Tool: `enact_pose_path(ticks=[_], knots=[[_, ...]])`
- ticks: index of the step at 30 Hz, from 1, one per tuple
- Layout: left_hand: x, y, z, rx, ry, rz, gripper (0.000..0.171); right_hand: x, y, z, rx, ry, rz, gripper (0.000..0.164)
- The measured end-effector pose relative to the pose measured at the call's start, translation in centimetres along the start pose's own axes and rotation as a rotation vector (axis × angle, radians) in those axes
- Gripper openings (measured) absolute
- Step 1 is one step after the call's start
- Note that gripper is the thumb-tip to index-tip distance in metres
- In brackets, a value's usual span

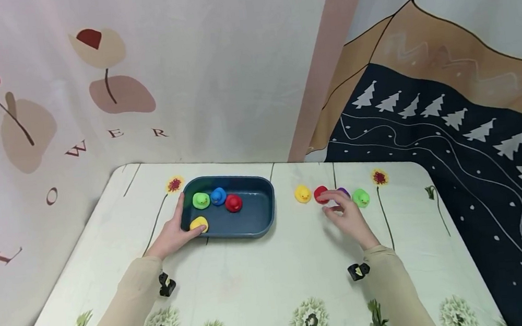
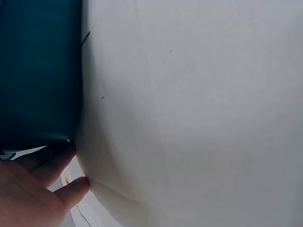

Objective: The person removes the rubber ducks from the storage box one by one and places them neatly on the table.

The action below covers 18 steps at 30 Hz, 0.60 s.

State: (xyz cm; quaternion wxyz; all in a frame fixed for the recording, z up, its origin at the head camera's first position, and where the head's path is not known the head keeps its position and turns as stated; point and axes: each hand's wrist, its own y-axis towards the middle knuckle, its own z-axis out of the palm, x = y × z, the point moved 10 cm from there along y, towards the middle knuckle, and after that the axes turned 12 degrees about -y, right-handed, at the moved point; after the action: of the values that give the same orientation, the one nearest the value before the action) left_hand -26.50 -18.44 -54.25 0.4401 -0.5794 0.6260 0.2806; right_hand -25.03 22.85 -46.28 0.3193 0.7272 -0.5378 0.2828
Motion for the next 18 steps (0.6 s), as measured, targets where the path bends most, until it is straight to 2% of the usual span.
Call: enact_pose_path(ticks=[6,9,18], knots=[[0.0,0.0,0.0,0.000,0.001,0.000,0.114,3.4,-0.4,1.8,0.036,0.034,0.000,0.025],[0.0,0.1,0.0,0.001,0.000,0.000,0.113,3.7,-0.3,3.1,0.055,0.053,0.010,0.025],[-0.1,-0.1,-0.1,0.002,-0.004,-0.011,0.114,5.8,0.4,6.3,0.106,0.139,-0.029,0.025]])
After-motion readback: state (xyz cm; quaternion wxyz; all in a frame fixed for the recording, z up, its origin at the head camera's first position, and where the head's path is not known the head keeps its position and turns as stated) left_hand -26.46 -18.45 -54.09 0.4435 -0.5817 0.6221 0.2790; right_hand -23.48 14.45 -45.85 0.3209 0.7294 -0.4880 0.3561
